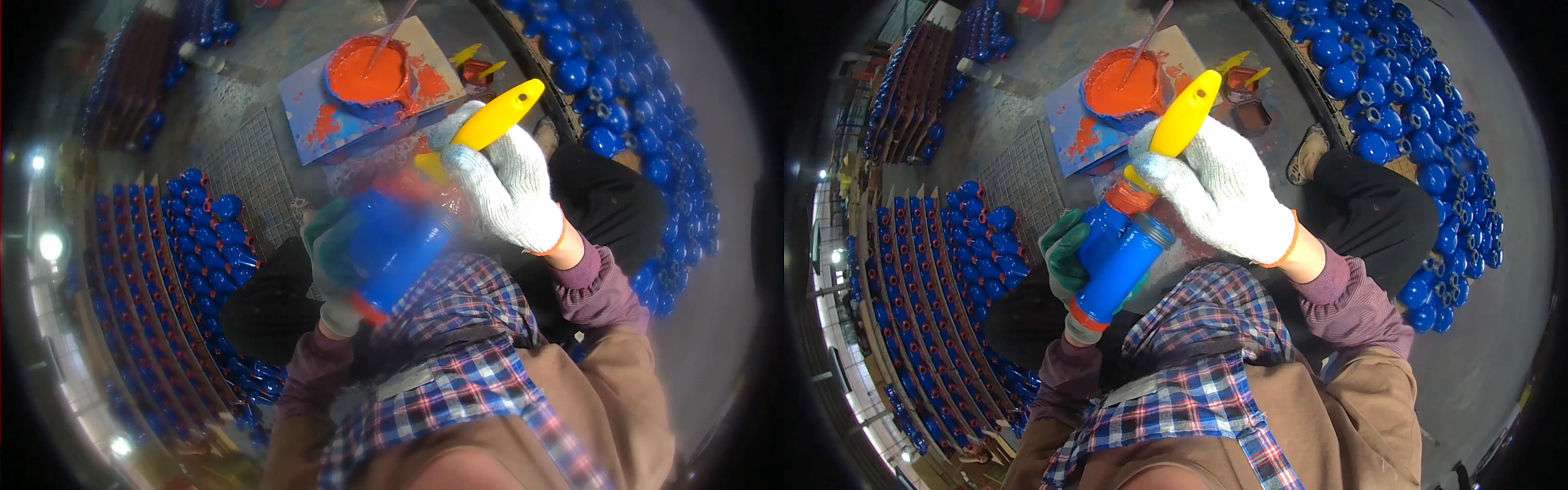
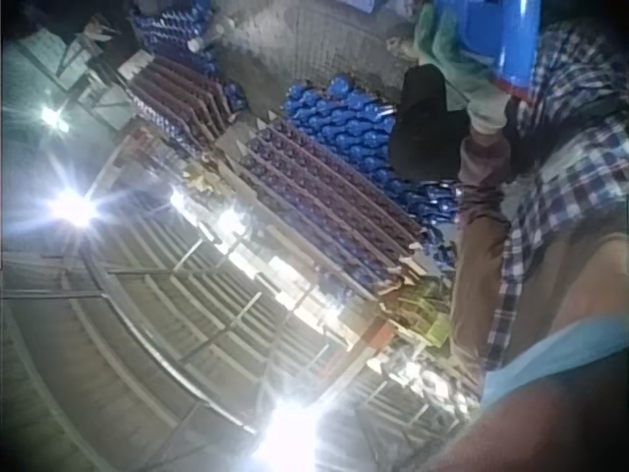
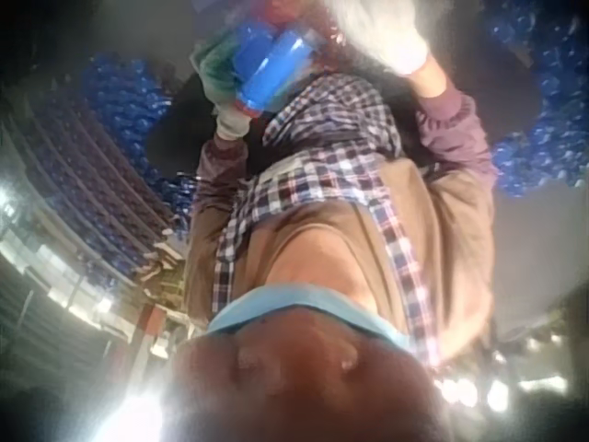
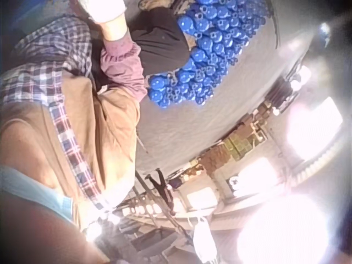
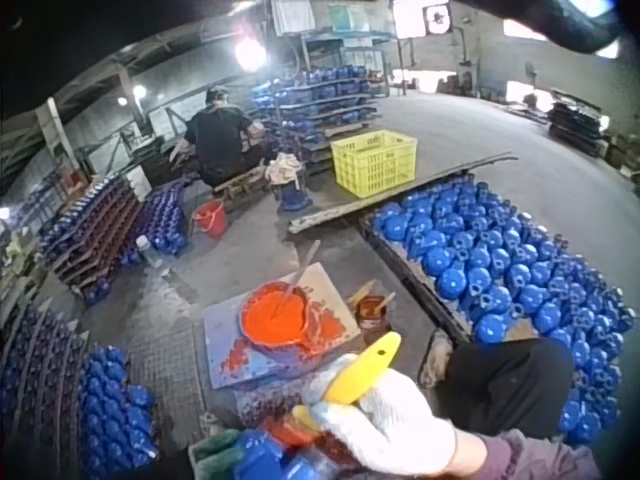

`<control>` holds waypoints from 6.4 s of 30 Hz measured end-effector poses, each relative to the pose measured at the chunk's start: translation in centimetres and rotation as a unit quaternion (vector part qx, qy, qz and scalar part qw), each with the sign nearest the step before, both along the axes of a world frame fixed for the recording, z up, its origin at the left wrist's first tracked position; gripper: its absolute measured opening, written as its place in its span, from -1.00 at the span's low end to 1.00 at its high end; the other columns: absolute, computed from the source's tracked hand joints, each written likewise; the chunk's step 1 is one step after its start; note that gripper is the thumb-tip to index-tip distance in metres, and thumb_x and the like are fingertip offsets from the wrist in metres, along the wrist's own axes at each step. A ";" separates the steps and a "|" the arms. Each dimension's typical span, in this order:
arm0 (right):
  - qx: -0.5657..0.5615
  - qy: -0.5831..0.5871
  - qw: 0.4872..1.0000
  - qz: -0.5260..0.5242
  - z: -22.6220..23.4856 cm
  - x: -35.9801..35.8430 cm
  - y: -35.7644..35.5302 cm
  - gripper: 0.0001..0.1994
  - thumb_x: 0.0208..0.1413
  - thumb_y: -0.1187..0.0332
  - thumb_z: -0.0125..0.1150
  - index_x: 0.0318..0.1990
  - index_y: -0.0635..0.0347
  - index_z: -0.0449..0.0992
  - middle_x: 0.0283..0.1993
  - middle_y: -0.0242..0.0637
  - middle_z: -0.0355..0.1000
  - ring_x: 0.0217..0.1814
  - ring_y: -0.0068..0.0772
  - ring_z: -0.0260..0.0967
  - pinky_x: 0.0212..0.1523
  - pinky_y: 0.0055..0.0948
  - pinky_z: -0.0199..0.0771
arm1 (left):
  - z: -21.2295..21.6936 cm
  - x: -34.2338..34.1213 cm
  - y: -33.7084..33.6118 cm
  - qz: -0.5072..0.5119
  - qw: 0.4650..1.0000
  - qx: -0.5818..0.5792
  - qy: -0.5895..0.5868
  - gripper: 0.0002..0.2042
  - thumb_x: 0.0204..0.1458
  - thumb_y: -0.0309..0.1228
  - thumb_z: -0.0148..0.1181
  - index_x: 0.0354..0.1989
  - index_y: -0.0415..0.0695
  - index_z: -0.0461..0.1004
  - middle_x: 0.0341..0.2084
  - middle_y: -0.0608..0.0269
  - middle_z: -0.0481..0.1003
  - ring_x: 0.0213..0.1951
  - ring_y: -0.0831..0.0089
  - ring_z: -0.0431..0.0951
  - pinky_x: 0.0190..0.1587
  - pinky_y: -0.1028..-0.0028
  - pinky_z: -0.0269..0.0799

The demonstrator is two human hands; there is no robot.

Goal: The recorder is using a brush to apply orange paint to blue industrial components.

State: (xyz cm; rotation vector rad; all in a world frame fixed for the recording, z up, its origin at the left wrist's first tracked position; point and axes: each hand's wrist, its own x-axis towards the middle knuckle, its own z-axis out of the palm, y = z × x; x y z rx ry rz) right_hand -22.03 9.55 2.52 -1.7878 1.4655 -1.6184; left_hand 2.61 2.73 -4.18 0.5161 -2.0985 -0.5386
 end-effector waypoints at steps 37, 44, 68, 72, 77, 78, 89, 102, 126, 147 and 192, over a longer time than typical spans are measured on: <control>0.009 0.208 0.978 0.005 -2.5 -2.8 5.5 -0.63 -0.11 0.39 0.33 -0.06 0.14 0.56 -0.15 -0.13 0.50 -0.18 0.01 0.45 -0.19 -0.22 0.45 | -0.4 -4.7 -1.9 -0.108 0.276 0.888 0.352 -0.27 -0.03 0.24 0.18 0.23 0.06 0.27 0.01 -0.07 0.45 -0.12 -0.13 0.55 -0.26 0.04 0.62; 0.071 -0.090 0.990 -0.076 -1.6 -2.0 5.9 -0.75 0.08 0.67 0.07 -0.08 0.34 0.51 -0.18 -0.14 0.47 -0.11 -0.28 0.41 -0.09 -0.38 0.41 | 1.6 -3.5 -0.7 -0.131 0.469 0.793 0.365 -0.59 0.19 -0.23 0.13 0.15 -0.16 0.38 0.03 0.12 0.46 0.08 0.33 0.47 0.13 0.29 0.42; 0.328 0.049 0.942 0.045 -2.0 -2.6 -6.5 -0.58 0.25 0.08 0.08 -0.25 0.38 0.53 -0.40 0.05 0.48 -0.33 -0.02 0.48 -0.29 -0.18 0.42 | 3.7 0.4 -5.5 -0.085 0.897 -0.373 -0.223 -0.58 -0.14 -0.23 0.30 0.01 0.27 0.53 0.12 0.12 0.33 0.11 -0.18 0.35 0.00 -0.07 0.43; 0.211 0.094 0.973 0.023 -0.1 -2.7 -3.5 -0.73 0.27 0.27 0.10 -0.17 0.37 0.49 -0.34 -0.02 0.48 -0.34 -0.17 0.47 -0.30 -0.31 0.42 | 3.9 0.5 -5.3 -0.063 0.909 -0.348 -0.222 -0.60 -0.14 -0.31 0.31 -0.03 0.27 0.55 0.11 0.13 0.35 0.12 -0.12 0.35 -0.03 0.06 0.47; 0.160 -0.038 0.986 -0.002 1.3 -1.3 0.5 -0.83 0.23 0.41 0.15 -0.14 0.36 0.49 -0.30 -0.16 0.48 -0.33 -0.32 0.46 -0.28 -0.44 0.42 | 3.0 0.7 -4.8 -0.040 0.924 -0.312 -0.217 -0.54 -0.18 -0.24 0.35 0.01 0.25 0.54 0.17 0.11 0.31 0.15 -0.08 0.34 0.00 0.05 0.43; 0.137 0.004 0.990 -0.028 0.9 -1.5 1.3 -0.83 0.23 0.43 0.14 -0.13 0.36 0.49 -0.29 -0.17 0.49 -0.31 -0.35 0.46 -0.25 -0.45 0.43 | 2.8 0.8 -4.5 -0.034 0.936 -0.276 -0.216 -0.51 -0.22 -0.19 0.37 0.02 0.23 0.54 0.18 0.12 0.31 0.16 -0.09 0.33 0.02 0.04 0.41; 0.017 -0.035 0.993 -0.109 -0.8 0.2 5.2 -0.84 0.10 0.62 0.07 -0.15 0.36 0.47 -0.19 -0.09 0.43 -0.18 -0.21 0.44 -0.19 -0.39 0.42 | 1.3 -0.1 -1.3 0.053 0.987 -0.074 -0.133 -0.34 -0.38 -0.18 0.52 0.01 -0.04 0.44 0.01 0.04 0.35 0.06 -0.02 0.37 0.05 0.10 0.37; -0.015 -0.036 0.991 -0.129 -5.0 2.6 3.7 -0.73 -0.02 0.67 0.28 -0.12 0.33 0.53 -0.21 -0.08 0.50 -0.20 -0.10 0.47 -0.16 -0.35 0.46 | -2.8 -2.6 4.1 0.008 0.734 0.661 0.156 -0.50 0.01 -0.35 0.32 0.14 -0.14 0.32 -0.07 0.20 0.46 -0.03 0.40 0.52 0.00 0.34 0.53; -0.011 0.092 0.990 -0.108 -6.0 -0.8 6.1 -0.68 -0.06 0.58 0.35 -0.09 0.21 0.58 -0.08 -0.07 0.52 -0.07 -0.07 0.51 -0.08 -0.34 0.50 | -1.6 -0.7 0.9 -0.226 0.470 0.837 0.168 -0.34 0.05 0.01 0.23 0.26 -0.07 0.22 0.15 0.11 0.39 0.20 0.24 0.37 0.24 0.10 0.30; -0.051 -0.058 0.994 -0.075 -2.4 1.3 4.9 -0.71 0.01 0.68 0.28 -0.07 0.31 0.54 -0.11 -0.23 0.45 -0.04 -0.36 0.44 -0.02 -0.49 0.42 | -0.4 0.4 1.6 -0.144 0.611 0.763 0.155 -0.54 0.23 -0.29 0.10 0.28 -0.10 0.25 0.06 0.29 0.41 0.06 0.52 0.45 0.09 0.43 0.42; -0.103 0.095 0.980 -0.141 -1.5 -0.2 4.9 -0.68 -0.08 0.59 0.36 -0.10 0.20 0.60 -0.16 -0.20 0.56 -0.08 -0.12 0.51 -0.06 -0.31 0.52 | 0.3 -0.4 -0.2 -0.141 0.528 0.790 0.279 -0.17 0.03 0.36 -0.08 0.25 -0.12 0.27 0.02 -0.13 0.46 -0.24 -0.03 0.61 -0.37 0.14 0.63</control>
